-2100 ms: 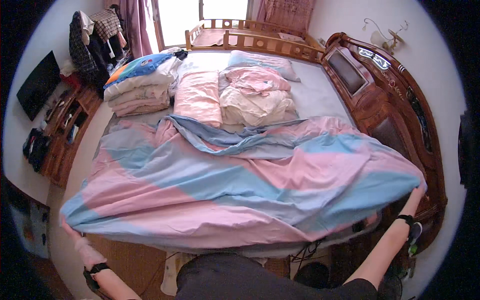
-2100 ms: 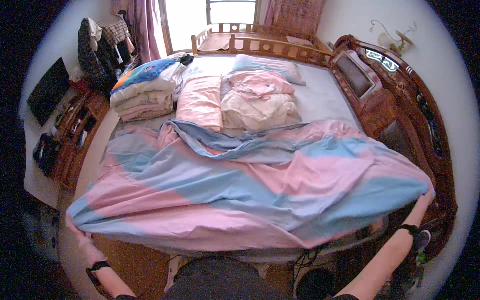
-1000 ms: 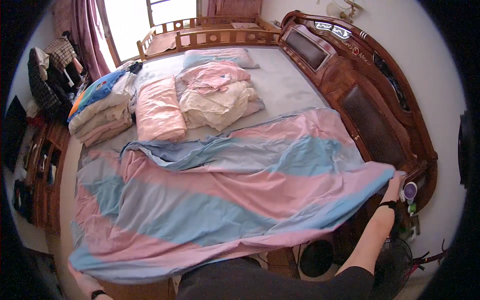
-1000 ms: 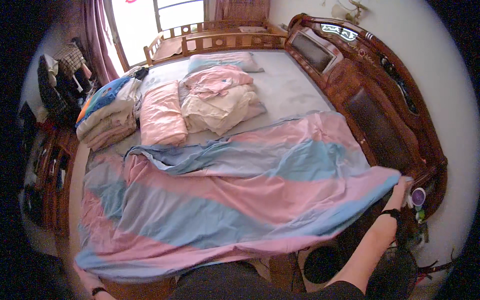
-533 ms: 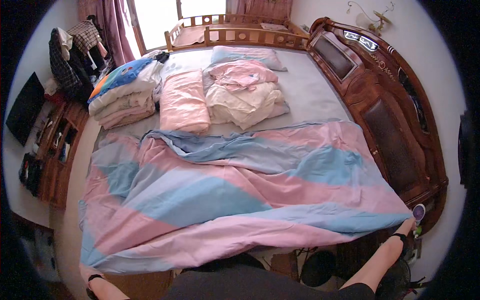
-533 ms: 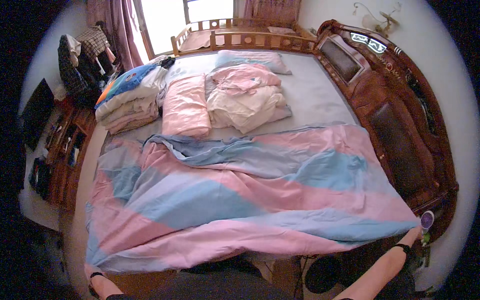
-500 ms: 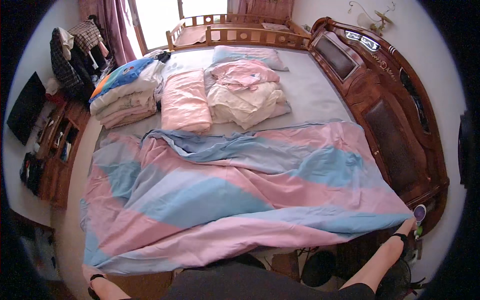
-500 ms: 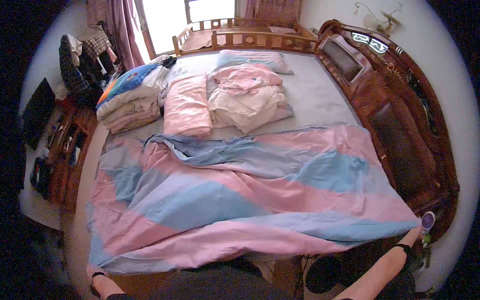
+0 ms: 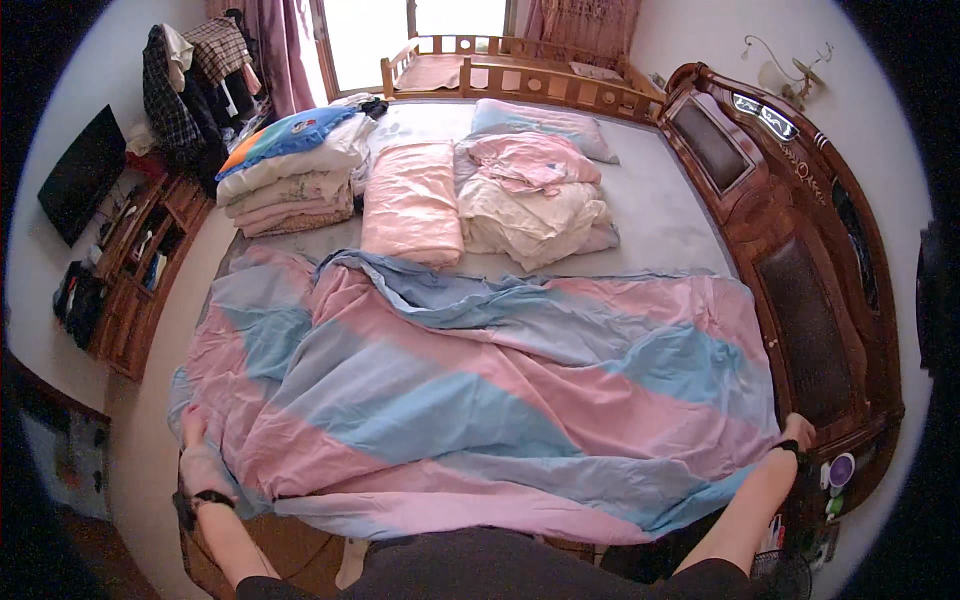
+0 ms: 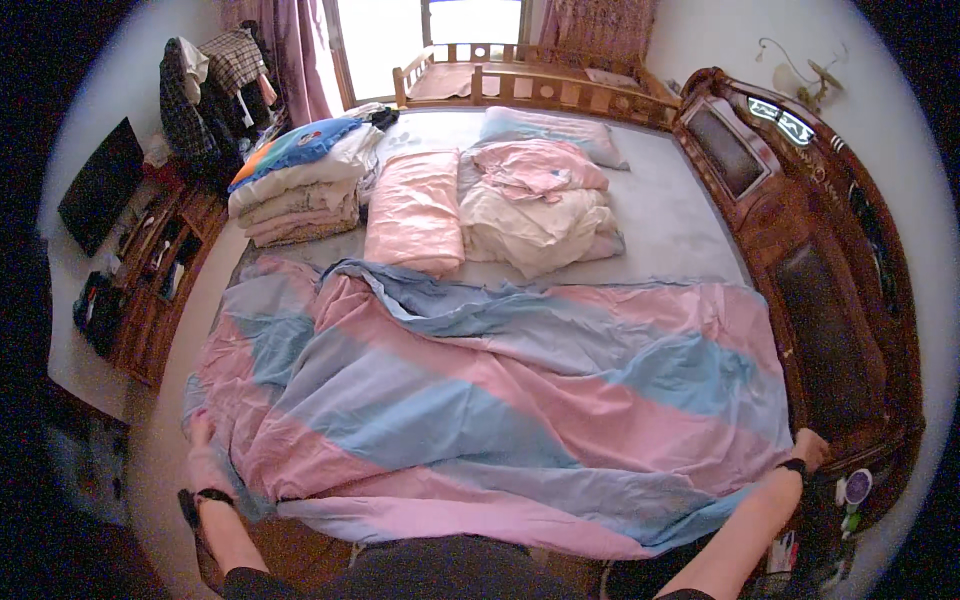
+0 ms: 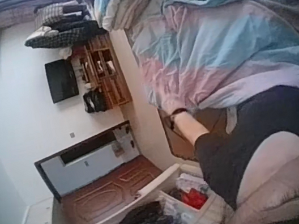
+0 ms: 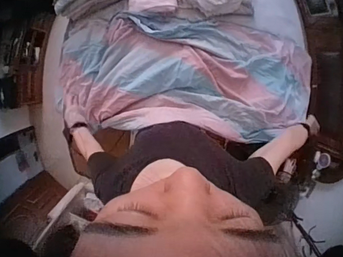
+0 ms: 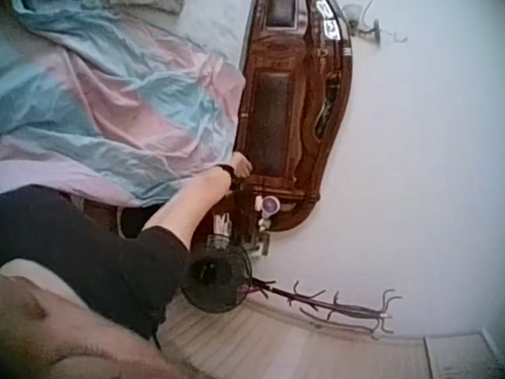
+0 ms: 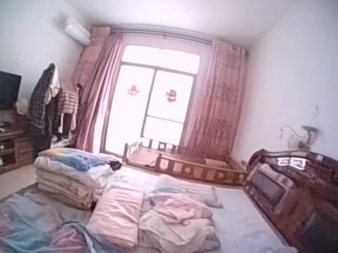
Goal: Spreading and smoothing a duvet cover on a bed.
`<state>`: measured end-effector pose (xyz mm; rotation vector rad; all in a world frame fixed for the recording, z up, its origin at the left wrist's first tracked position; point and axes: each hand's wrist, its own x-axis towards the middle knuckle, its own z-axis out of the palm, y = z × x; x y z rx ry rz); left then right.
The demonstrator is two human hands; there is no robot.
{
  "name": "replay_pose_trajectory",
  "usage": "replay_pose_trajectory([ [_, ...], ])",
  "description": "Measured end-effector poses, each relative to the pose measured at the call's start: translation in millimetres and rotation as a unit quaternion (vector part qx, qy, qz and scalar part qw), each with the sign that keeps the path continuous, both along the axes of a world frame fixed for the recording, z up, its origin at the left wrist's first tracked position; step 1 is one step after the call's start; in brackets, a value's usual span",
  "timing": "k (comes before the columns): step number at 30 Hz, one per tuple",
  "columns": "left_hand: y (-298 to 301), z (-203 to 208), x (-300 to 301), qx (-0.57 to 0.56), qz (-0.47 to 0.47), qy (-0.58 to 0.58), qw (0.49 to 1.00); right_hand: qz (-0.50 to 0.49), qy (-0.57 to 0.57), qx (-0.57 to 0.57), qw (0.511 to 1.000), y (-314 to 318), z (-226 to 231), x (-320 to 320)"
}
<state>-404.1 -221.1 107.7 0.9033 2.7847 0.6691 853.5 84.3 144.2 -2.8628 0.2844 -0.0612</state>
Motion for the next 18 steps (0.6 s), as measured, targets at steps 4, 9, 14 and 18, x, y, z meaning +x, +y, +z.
replay_pose_trajectory([
  [4,133.9,-101.2,32.0,0.172,-0.092,-0.169,0.966,0.338,-0.036,-0.079,0.937,72.1,9.7,-95.3],
  [9,294.8,-164.4,237.8,0.125,-0.334,-0.122,0.926,0.741,-0.101,-0.034,0.662,189.9,3.9,-144.9],
  [14,258.3,-166.5,291.2,0.034,-0.169,0.214,0.961,0.853,0.184,0.169,0.457,225.4,-42.0,-477.0],
  [18,280.2,-150.1,330.7,0.045,-0.203,0.133,0.969,0.939,0.121,0.194,0.258,224.9,-48.1,-577.2],
])
